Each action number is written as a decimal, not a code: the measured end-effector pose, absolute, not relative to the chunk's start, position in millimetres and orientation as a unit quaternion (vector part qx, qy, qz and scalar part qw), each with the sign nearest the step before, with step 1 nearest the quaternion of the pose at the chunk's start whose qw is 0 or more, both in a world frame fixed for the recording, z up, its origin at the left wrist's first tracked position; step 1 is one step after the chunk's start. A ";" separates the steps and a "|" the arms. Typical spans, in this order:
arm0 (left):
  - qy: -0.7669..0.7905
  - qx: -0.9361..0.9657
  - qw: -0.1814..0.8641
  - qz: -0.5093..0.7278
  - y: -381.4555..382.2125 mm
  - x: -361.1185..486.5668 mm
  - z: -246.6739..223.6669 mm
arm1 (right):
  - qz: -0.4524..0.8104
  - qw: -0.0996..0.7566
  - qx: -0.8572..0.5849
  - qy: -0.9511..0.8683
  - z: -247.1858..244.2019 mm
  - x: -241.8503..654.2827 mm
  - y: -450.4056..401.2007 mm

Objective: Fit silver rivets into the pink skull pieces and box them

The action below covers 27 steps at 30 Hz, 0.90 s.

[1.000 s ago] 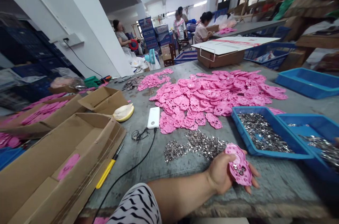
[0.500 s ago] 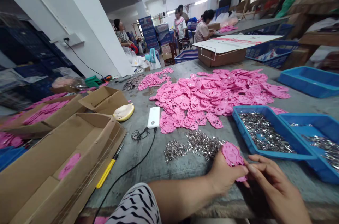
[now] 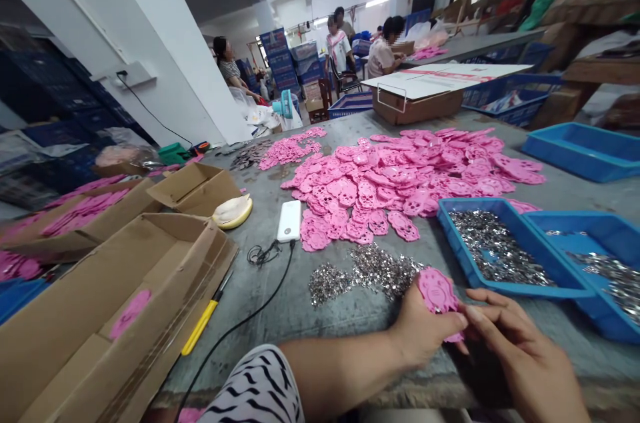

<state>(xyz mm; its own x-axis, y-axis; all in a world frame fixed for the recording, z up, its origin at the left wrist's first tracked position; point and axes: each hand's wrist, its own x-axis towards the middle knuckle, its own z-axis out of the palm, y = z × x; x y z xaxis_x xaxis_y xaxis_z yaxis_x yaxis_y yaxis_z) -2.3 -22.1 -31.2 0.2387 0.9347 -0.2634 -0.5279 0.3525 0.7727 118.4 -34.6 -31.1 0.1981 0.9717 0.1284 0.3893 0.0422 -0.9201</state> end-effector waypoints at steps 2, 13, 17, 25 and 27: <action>0.377 0.282 0.726 0.501 -22.3 -2.4 -28.9 | 0.275 0.463 -0.612 -0.579 -32.5 117.7 -36.7; 0.383 0.290 0.714 0.509 -23.1 -0.7 -25.3 | 0.073 0.452 -0.512 -0.727 -36.6 122.0 -36.7; 0.385 0.306 0.716 0.495 -22.1 -1.9 -25.6 | 0.080 0.444 -0.476 -0.755 -33.3 122.4 -34.7; 0.325 0.286 0.787 0.439 -19.7 -9.3 -31.8 | 0.304 0.463 -0.548 -0.626 -16.9 119.4 -40.0; 0.290 0.268 0.820 0.414 -18.9 -10.5 -33.8 | 0.396 0.469 -0.550 -0.567 -14.3 120.0 -41.1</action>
